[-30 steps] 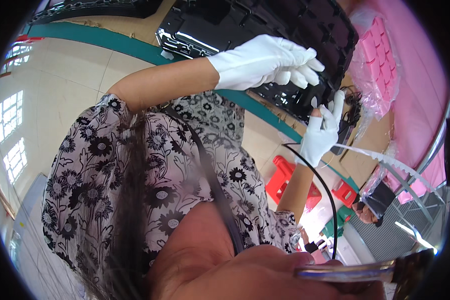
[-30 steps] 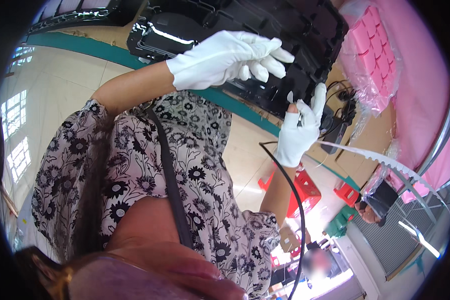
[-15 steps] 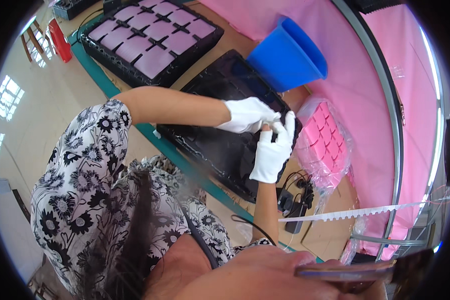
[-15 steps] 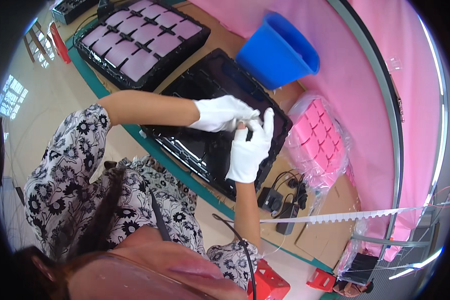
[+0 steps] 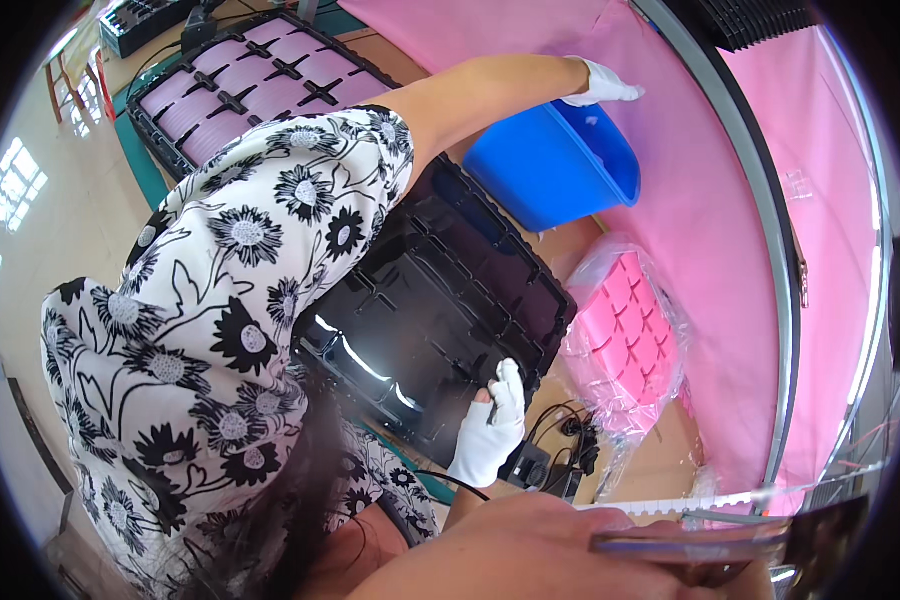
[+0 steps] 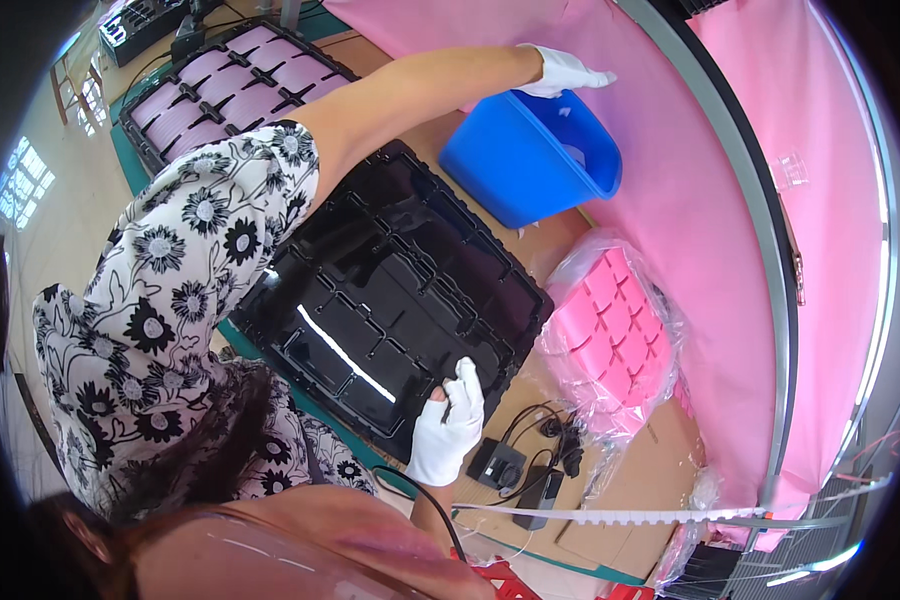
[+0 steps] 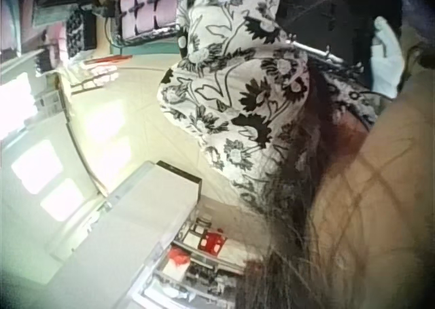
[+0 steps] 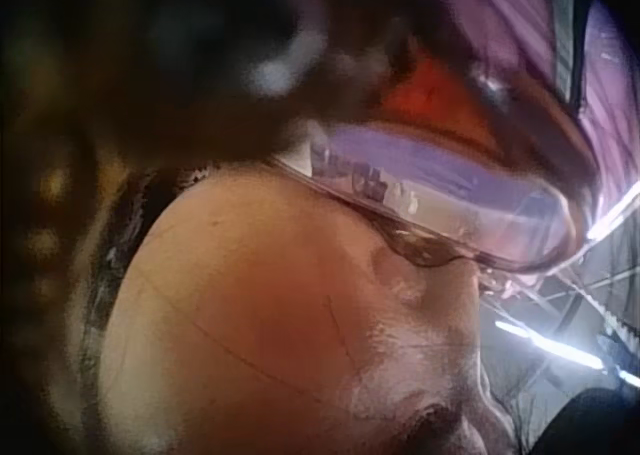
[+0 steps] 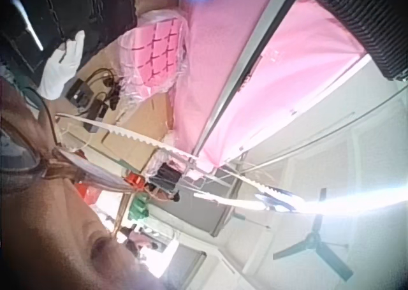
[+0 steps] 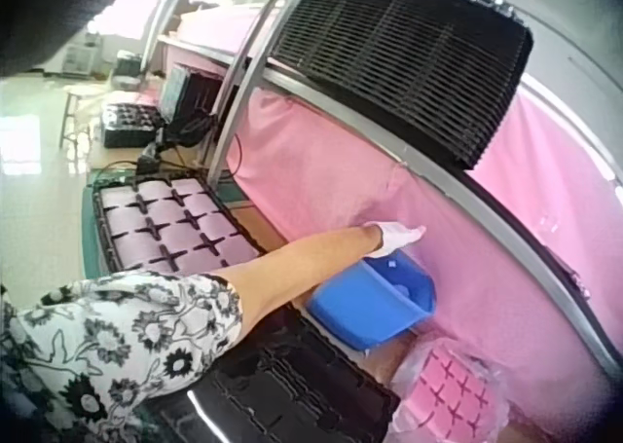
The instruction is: Packing pink foam protective inserts into black plastic trays on a factory assembly line.
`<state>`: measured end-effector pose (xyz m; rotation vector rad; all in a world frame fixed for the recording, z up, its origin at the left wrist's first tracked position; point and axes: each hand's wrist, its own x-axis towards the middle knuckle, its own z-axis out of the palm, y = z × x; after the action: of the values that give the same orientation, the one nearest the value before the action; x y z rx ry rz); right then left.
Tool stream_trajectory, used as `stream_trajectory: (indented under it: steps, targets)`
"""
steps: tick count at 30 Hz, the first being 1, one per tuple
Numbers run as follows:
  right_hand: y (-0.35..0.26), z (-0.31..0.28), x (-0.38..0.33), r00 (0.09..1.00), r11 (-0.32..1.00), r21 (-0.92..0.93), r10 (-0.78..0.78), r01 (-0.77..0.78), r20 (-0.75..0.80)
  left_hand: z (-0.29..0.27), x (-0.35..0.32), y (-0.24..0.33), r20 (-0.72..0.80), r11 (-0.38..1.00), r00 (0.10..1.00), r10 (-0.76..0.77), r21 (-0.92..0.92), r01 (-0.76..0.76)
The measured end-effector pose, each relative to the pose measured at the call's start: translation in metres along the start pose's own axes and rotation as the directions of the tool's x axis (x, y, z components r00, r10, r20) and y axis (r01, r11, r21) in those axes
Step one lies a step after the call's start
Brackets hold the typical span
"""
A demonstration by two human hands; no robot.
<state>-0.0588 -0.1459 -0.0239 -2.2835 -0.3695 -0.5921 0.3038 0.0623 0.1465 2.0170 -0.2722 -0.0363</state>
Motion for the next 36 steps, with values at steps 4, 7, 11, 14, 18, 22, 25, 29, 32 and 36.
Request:
stream_trajectory:
  steps: [4, 7, 11, 14, 18, 22, 25, 29, 32, 36]
  targets:
    - [-0.017, 0.001, -0.006, 0.999, 0.994, 0.104, 0.033, -0.034, 0.01, -0.03, -0.018, -0.015, 0.098, 0.981, 0.995, 0.018, -0.192, 0.001]
    - [-0.028, -0.001, -0.007, 0.998, 0.981, 0.184, 0.063, -0.059, -0.017, -0.045, -0.019, -0.02, 0.089, 0.909, 0.992, 0.086, -0.416, -0.042]
    - [-0.073, 0.004, -0.001, 0.984, 0.95, 0.266, 0.137, -0.162, 0.11, -0.096, -0.025, -0.081, -0.077, 0.967, 0.987, 0.139, 0.226, -0.118]
    - [-0.073, -0.02, 0.017, 0.978, 0.959, 0.193, 0.204, -0.207, 0.033, -0.06, 0.003, -0.068, -0.056, 0.792, 0.932, 0.357, 0.547, -0.27]
    - [-0.061, -0.031, 0.095, 0.931, 0.937, 0.056, 0.348, -0.344, -0.113, -0.033, -0.022, -0.061, -0.339, 0.917, 0.88, 0.333, -0.101, -0.386]
    - [0.056, -0.052, 0.168, 0.899, 0.94, -0.159, 0.224, -0.301, -0.377, -0.023, -0.058, -0.045, -0.46, 0.818, 0.794, 0.398, -0.215, -0.534]
    - [0.1, -0.069, 0.202, 0.904, 0.852, -0.401, 0.174, -0.337, -0.39, -0.021, -0.107, -0.028, -0.376, 0.695, 0.811, 0.448, -0.424, -0.58]
    - [0.117, -0.062, 0.232, 0.877, 0.773, -0.417, 0.45, -0.478, -0.172, -0.036, -0.168, -0.012, -0.332, 0.725, 0.913, 0.235, -0.566, -0.392]
    - [0.134, -0.058, 0.255, 0.89, 0.652, -0.672, 0.455, -0.35, -0.022, -0.048, -0.202, -0.021, -0.24, 0.767, 0.941, 0.24, -0.547, -0.335]
    - [0.155, -0.052, 0.265, 0.762, 0.583, -0.643, 0.647, -0.497, -0.001, -0.051, -0.23, -0.035, -0.132, 0.767, 0.98, 0.148, -0.61, -0.198]
